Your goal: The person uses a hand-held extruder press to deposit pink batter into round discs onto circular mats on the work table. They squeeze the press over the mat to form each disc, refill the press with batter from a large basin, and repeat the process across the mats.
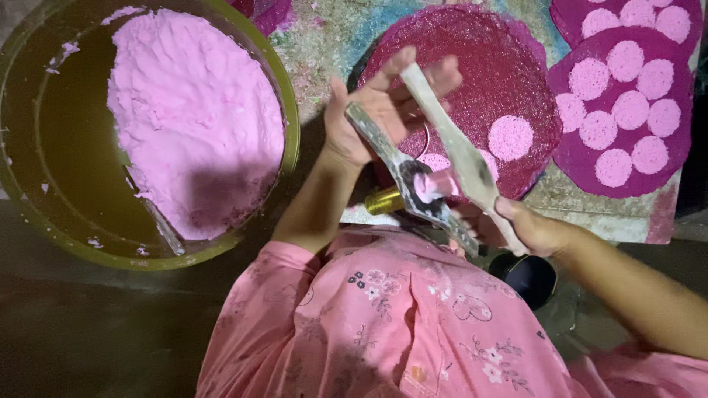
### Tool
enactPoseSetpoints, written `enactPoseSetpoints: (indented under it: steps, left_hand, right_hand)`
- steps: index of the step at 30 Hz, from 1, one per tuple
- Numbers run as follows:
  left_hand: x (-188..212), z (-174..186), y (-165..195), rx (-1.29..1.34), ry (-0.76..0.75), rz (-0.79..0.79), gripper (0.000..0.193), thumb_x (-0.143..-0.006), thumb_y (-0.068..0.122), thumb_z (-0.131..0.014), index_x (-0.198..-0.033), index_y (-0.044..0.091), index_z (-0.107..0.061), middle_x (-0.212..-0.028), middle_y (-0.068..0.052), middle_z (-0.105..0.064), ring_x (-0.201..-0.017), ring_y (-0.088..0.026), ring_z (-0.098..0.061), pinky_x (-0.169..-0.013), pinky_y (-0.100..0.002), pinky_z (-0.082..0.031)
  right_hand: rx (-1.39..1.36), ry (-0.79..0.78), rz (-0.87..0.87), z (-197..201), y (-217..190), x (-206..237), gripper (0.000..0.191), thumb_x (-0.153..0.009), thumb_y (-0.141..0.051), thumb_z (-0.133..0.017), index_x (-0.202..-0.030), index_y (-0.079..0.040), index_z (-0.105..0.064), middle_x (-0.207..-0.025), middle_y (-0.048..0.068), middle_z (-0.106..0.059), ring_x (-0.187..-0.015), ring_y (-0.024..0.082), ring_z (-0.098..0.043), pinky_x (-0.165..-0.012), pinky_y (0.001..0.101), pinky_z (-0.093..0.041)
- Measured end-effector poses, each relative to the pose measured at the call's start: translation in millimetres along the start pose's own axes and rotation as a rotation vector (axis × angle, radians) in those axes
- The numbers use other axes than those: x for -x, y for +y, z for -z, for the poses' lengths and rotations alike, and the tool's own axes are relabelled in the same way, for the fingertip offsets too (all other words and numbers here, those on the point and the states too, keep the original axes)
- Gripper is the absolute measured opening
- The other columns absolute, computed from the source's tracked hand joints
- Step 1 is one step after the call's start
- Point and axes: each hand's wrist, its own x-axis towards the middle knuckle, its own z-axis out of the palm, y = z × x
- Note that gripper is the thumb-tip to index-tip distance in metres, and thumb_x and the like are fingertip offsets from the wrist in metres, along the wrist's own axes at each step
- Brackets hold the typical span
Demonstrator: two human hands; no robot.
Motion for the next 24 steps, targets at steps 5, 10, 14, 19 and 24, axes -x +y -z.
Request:
enactPoseSetpoints:
  steps: [5, 10, 14, 19, 24]
  left_hand:
    - [-13.7, 12.1, -0.6, -0.118, 0.094, -0.134, 0.045, -0.094, 0.026, -0.062, -0.136, 0.012, -0.057, -0.115, -0.005, -0.062, -0.117, -0.021, -0.059, -0.122, -0.038, -0.038]
    - [-15.1, 53.2, 5.0, -0.075, 0.179, -0.341, 0.033, -0.083, 0.015, -0.055, -0.116, 0.014, -0.054, -0.108, -0.005, -0.06, -0.112, -0.023, -0.062, -0.118, -0.041, -0.043]
    - [-11.1, 73.3, 19.9, 0.038, 0.079, -0.413, 0.021, -0.096, 0.024, -0.055, -0.115, 0.016, -0.053, -0.105, -0.003, -0.059, -0.11, -0.021, -0.061, -0.117, -0.044, -0.046]
    - [2.0, 78.4, 32.8, 0.091, 0.003, -0.41, 0.023, -0.101, 0.036, -0.059, -0.112, 0.017, -0.054, -0.102, 0.0, -0.058, -0.105, -0.018, -0.059, -0.113, -0.042, -0.048]
    - [1.3, 82.8, 9.8, 0.132, 0.079, -0.421, 0.015, -0.108, 0.031, -0.05, -0.11, 0.017, -0.054, -0.101, -0.001, -0.057, -0.104, -0.018, -0.059, -0.11, -0.041, -0.05]
  right_hand:
    - [0.174, 0.106, -0.214, 20.8, -50.6, 5.3, 0.106, -0.075, -0.079, -0.044, -0.15, -0.004, -0.042, -0.121, 0.024, -0.07, -0.111, 0.037, -0.071, -0.099, 0.0509, -0.056]
    - [0.688, 0.338, -0.383, 27.0, -89.7, -9.2, 0.106, -0.08, -0.086, -0.02, -0.135, -0.004, -0.06, -0.115, 0.021, -0.071, -0.108, 0.031, -0.07, -0.096, 0.0468, -0.055]
    - [0.859, 0.439, -0.434, 2.6, -108.0, -31.8, 0.104, -0.08, -0.086, -0.015, -0.12, -0.009, -0.073, -0.105, 0.015, -0.076, -0.096, 0.029, -0.068, -0.081, 0.0487, -0.052]
    - [0.852, 0.428, -0.309, -24.4, -111.9, -52.6, 0.099, -0.091, -0.079, -0.02, -0.088, 0.005, -0.072, -0.075, 0.017, -0.07, -0.069, 0.029, -0.065, -0.067, 0.0445, -0.054]
    - [0.755, 0.46, -0.342, -25.2, -108.0, -43.0, 0.092, -0.09, -0.078, -0.026, -0.092, 0.002, -0.073, -0.074, 0.013, -0.07, -0.067, 0.024, -0.065, -0.065, 0.0405, -0.053]
